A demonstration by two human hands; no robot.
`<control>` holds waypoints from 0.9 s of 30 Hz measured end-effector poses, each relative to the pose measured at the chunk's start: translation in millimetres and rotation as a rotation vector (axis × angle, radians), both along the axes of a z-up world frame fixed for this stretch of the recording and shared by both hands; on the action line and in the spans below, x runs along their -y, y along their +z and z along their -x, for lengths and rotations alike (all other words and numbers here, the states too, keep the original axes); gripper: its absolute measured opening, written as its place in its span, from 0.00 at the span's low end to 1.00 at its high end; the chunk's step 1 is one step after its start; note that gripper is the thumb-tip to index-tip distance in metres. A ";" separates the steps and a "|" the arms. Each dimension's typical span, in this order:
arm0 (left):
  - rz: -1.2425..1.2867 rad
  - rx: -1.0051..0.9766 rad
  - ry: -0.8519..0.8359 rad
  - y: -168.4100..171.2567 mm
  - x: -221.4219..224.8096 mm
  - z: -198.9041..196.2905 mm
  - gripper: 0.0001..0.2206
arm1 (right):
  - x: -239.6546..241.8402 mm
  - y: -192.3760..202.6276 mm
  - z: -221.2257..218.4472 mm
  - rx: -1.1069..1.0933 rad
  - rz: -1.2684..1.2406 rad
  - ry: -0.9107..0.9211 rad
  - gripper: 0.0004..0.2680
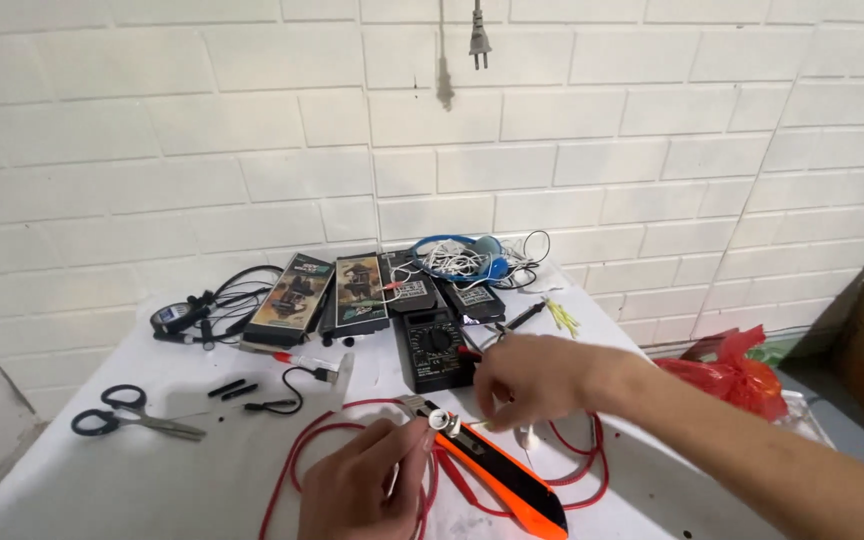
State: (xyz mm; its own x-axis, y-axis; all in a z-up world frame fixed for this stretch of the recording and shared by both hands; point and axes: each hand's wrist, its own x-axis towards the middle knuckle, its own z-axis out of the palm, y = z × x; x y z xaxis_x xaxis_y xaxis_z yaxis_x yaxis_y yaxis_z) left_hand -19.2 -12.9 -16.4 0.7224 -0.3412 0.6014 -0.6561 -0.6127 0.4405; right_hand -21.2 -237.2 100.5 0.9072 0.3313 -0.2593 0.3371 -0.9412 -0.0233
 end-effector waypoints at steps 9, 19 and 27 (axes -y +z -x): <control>0.094 0.179 -0.153 4.7 -1.0 7.1 0.02 | 29.4 -22.7 -10.3 0.169 -1.013 0.008 0.04; -0.015 0.374 -0.154 12.4 -3.2 20.8 0.07 | 23.9 -52.0 10.4 -0.162 -2.010 -0.526 0.15; -0.051 0.497 -0.232 25.8 -6.4 29.5 0.11 | 4.1 -29.0 35.9 0.400 -1.492 -0.053 0.07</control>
